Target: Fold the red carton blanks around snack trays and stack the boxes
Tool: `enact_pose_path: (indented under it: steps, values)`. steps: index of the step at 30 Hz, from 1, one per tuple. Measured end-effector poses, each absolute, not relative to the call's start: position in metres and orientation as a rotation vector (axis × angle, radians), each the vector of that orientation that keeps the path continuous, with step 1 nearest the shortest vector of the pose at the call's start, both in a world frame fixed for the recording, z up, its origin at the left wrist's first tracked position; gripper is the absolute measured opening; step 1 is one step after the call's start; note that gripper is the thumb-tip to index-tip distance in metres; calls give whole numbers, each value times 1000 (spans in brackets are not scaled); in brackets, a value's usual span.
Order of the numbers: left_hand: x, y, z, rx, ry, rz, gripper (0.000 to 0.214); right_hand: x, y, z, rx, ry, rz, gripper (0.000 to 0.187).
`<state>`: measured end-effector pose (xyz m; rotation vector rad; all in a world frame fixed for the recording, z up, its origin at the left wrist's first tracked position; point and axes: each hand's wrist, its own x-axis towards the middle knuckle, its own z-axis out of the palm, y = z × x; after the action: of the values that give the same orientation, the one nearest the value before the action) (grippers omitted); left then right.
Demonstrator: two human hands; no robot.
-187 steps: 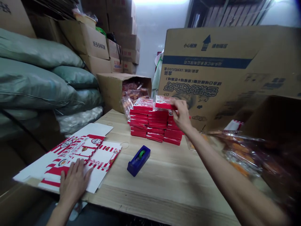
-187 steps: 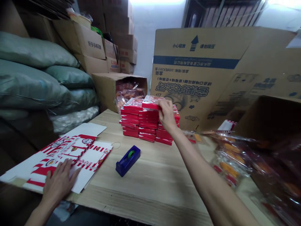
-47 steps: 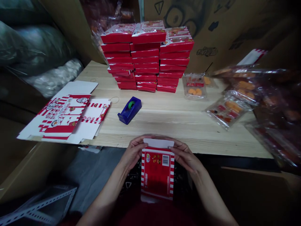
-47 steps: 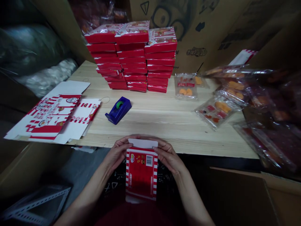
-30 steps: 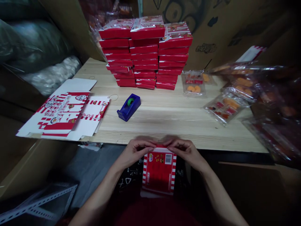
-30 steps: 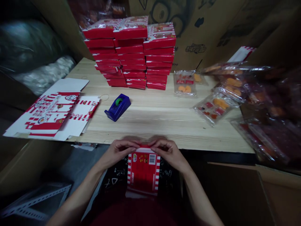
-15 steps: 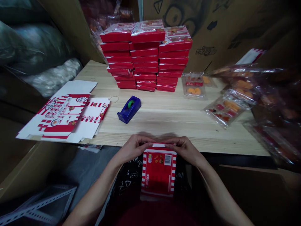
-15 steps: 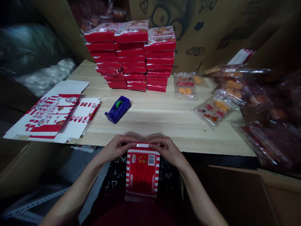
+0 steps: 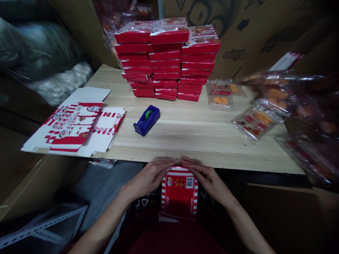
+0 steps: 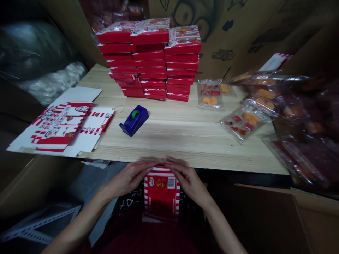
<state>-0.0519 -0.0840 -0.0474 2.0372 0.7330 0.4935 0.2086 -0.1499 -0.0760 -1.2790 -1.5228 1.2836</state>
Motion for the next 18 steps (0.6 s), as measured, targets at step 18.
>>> enact_pose_path:
  steps: [18]
  values:
    - [-59,-96,-53,1755,802,594,33,196,-150,-90,-1228,-1454,1249,21]
